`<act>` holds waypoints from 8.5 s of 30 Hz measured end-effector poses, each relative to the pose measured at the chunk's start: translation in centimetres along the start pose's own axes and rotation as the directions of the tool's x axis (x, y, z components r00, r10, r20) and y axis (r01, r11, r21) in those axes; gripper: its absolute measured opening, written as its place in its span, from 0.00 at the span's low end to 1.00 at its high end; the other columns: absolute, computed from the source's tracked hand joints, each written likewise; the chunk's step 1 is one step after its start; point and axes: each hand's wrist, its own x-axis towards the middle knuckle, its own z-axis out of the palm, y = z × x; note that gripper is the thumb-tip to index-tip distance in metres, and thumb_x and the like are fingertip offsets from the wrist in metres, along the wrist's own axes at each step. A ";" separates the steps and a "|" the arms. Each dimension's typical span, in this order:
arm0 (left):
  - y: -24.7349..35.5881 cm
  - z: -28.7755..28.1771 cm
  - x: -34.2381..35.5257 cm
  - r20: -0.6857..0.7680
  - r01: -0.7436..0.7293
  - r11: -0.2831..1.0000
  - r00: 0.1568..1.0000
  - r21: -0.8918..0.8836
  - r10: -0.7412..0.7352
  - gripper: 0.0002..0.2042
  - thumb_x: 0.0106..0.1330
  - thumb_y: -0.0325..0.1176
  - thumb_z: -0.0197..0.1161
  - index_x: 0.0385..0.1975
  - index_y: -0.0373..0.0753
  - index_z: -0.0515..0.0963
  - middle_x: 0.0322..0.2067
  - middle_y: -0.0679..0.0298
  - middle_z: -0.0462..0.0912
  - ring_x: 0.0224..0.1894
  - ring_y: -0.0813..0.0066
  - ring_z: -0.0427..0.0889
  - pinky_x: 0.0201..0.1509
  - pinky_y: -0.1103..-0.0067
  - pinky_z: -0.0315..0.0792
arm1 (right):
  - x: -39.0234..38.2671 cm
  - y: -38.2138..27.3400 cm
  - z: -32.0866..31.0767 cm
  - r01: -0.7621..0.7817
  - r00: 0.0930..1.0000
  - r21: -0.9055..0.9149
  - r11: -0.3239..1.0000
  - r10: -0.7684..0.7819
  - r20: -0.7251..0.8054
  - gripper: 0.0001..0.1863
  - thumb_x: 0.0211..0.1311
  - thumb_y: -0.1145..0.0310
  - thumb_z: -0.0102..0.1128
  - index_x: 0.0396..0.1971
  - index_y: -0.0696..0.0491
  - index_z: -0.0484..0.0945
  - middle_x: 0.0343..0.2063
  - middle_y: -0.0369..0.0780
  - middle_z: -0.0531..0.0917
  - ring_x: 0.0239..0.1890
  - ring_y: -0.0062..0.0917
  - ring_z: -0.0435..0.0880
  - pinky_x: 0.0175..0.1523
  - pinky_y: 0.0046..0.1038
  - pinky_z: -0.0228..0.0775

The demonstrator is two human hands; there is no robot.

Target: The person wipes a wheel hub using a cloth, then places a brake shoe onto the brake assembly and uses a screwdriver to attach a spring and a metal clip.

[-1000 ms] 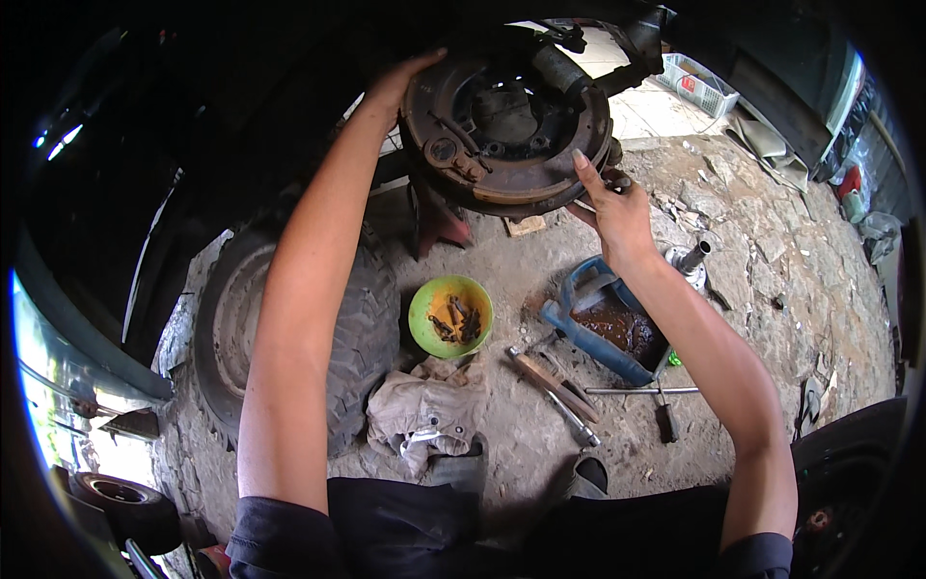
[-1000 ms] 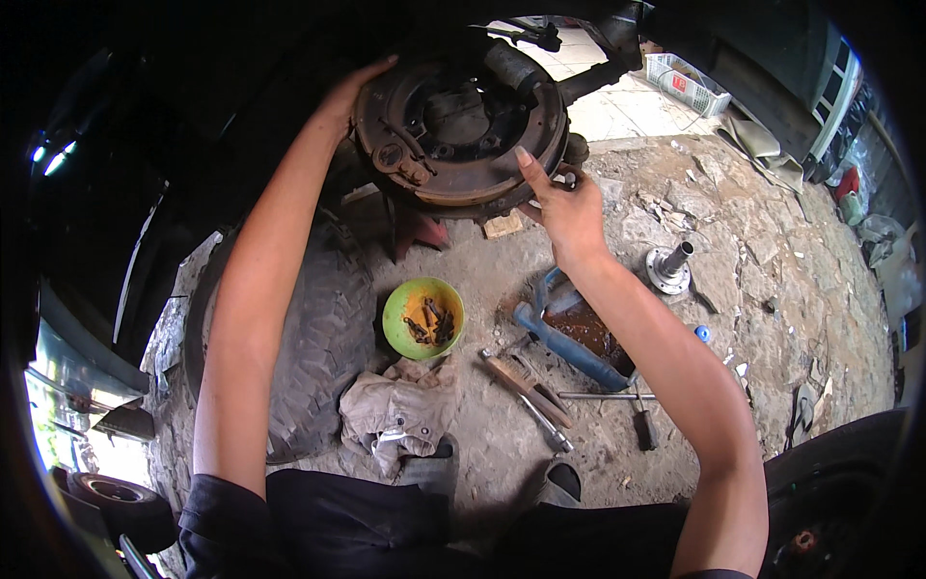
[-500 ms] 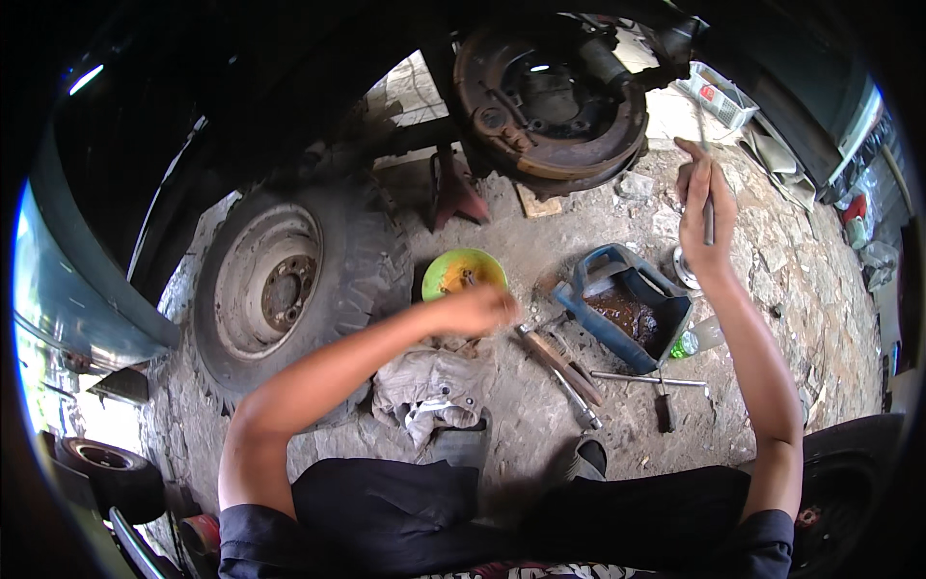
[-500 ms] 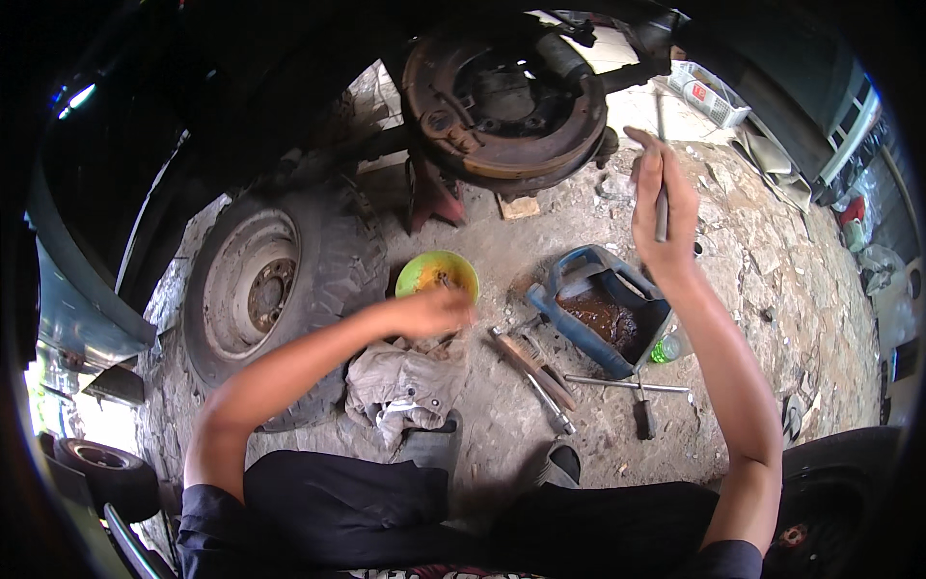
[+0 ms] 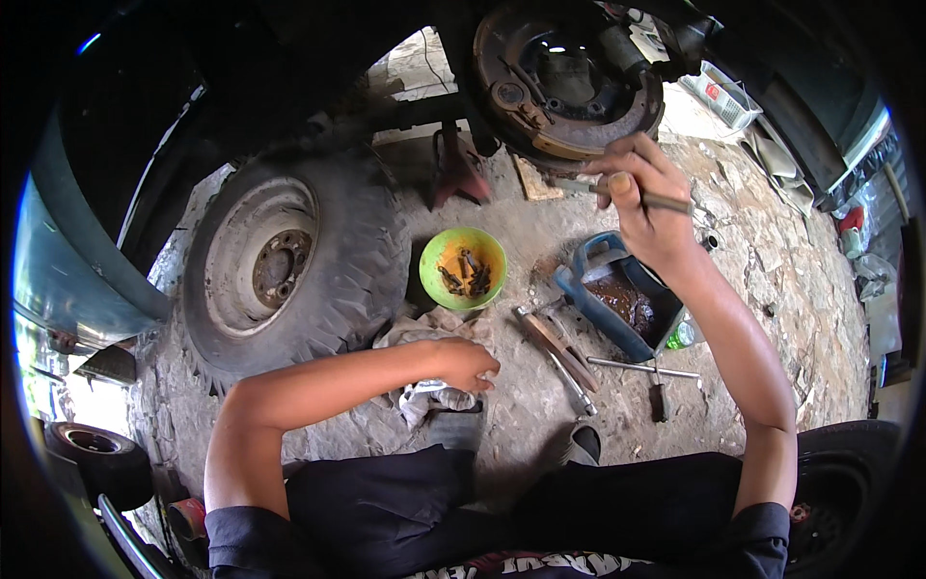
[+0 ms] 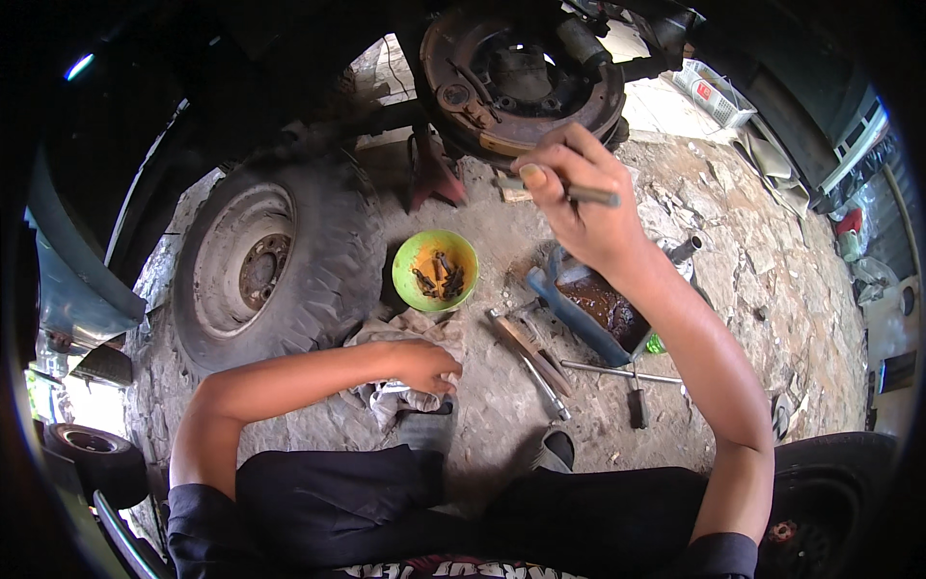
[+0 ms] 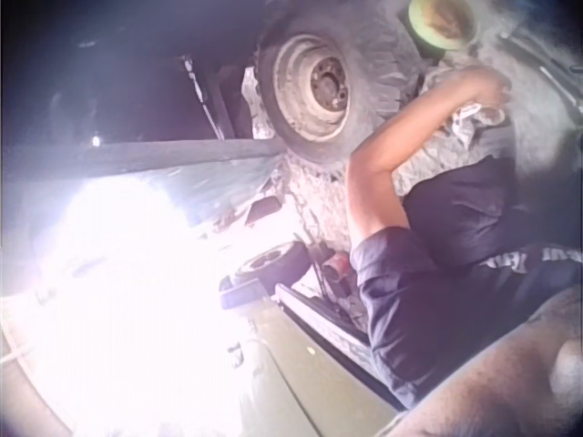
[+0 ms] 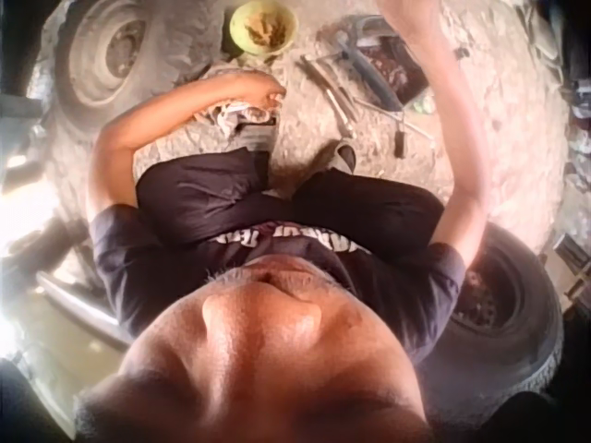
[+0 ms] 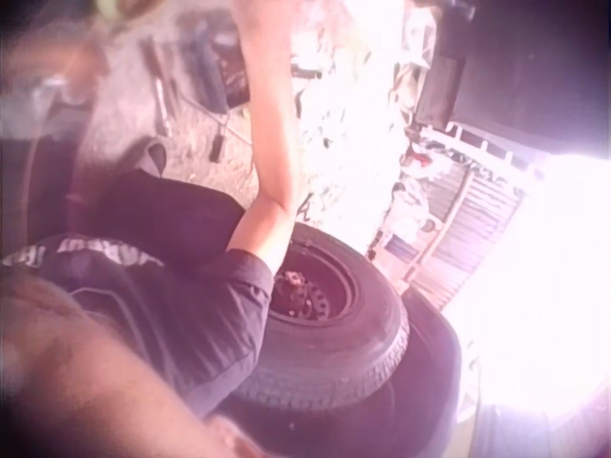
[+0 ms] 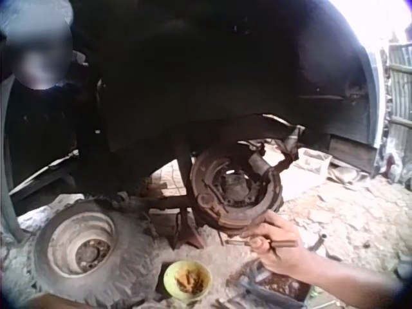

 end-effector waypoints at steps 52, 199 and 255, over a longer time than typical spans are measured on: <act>-3.6 -3.5 6.1 0.053 0.066 0.908 0.994 0.414 -0.097 0.16 0.65 0.46 0.60 0.42 0.39 0.77 0.40 0.53 0.83 0.46 0.52 0.82 0.48 0.61 0.75 | -3.1 4.4 3.2 -0.563 0.773 0.574 0.594 0.624 0.112 0.17 0.71 0.64 0.57 0.46 0.66 0.81 0.34 0.44 0.87 0.35 0.23 0.86 0.45 0.24 0.80; -3.1 -4.1 6.5 0.012 0.132 0.933 0.989 0.336 -0.144 0.20 0.65 0.47 0.59 0.51 0.40 0.76 0.43 0.51 0.83 0.50 0.51 0.81 0.53 0.61 0.74 | -3.7 10.0 -4.6 -0.737 0.641 0.467 0.489 0.724 0.253 0.13 0.67 0.61 0.63 0.33 0.57 0.77 0.28 0.40 0.82 0.33 0.23 0.81 0.40 0.25 0.72; -4.6 -4.2 5.7 0.062 0.180 0.913 0.974 0.366 -0.217 0.20 0.65 0.45 0.60 0.51 0.39 0.76 0.43 0.49 0.83 0.49 0.49 0.81 0.53 0.61 0.74 | -3.6 7.2 -1.1 -0.683 0.704 0.510 0.523 0.657 0.268 0.15 0.65 0.58 0.64 0.34 0.57 0.80 0.30 0.41 0.86 0.28 0.18 0.77 0.37 0.22 0.71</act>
